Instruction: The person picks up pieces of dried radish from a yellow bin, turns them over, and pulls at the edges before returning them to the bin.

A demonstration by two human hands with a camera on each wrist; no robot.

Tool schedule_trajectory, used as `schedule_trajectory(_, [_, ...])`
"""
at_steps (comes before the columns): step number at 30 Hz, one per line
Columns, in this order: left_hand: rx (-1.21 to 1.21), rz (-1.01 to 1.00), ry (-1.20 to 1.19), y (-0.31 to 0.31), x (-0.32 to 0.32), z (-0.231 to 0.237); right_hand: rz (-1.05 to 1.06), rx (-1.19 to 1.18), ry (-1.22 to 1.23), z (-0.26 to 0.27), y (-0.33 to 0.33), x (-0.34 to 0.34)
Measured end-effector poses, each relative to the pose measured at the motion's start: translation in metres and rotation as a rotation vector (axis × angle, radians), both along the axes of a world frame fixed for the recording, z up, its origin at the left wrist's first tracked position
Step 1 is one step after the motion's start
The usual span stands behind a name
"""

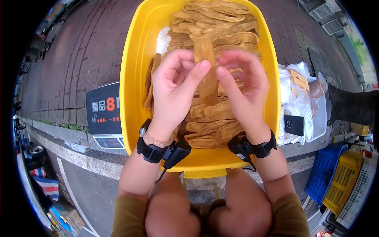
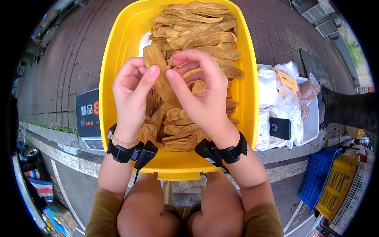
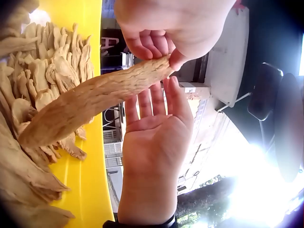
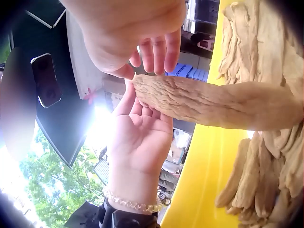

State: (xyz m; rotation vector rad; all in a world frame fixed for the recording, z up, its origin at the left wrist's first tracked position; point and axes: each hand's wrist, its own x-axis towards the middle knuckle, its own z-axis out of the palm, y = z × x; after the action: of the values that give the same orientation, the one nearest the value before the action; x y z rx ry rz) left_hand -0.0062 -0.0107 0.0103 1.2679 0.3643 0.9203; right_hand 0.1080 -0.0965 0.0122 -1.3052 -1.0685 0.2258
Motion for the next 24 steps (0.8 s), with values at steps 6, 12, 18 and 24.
schedule_trajectory(6, [0.013, -0.018, -0.022, 0.0019, -0.0007, 0.0009, -0.098, -0.042, -0.225, 0.0056, -0.0006, 0.0050])
schedule_trajectory(12, [0.045, -0.012, -0.024, 0.0008, -0.0003, 0.0017, -0.122, -0.041, -0.217, 0.0053, -0.0017, 0.0051])
schedule_trajectory(18, [0.030, 0.000, -0.001, 0.0002, -0.0009, 0.0027, -0.106, -0.037, -0.226, 0.0067, -0.0025, 0.0045])
schedule_trajectory(24, [0.033, 0.016, -0.005, 0.0001, -0.0008, 0.0019, -0.077, -0.053, -0.247, 0.0067, -0.0023, 0.0039])
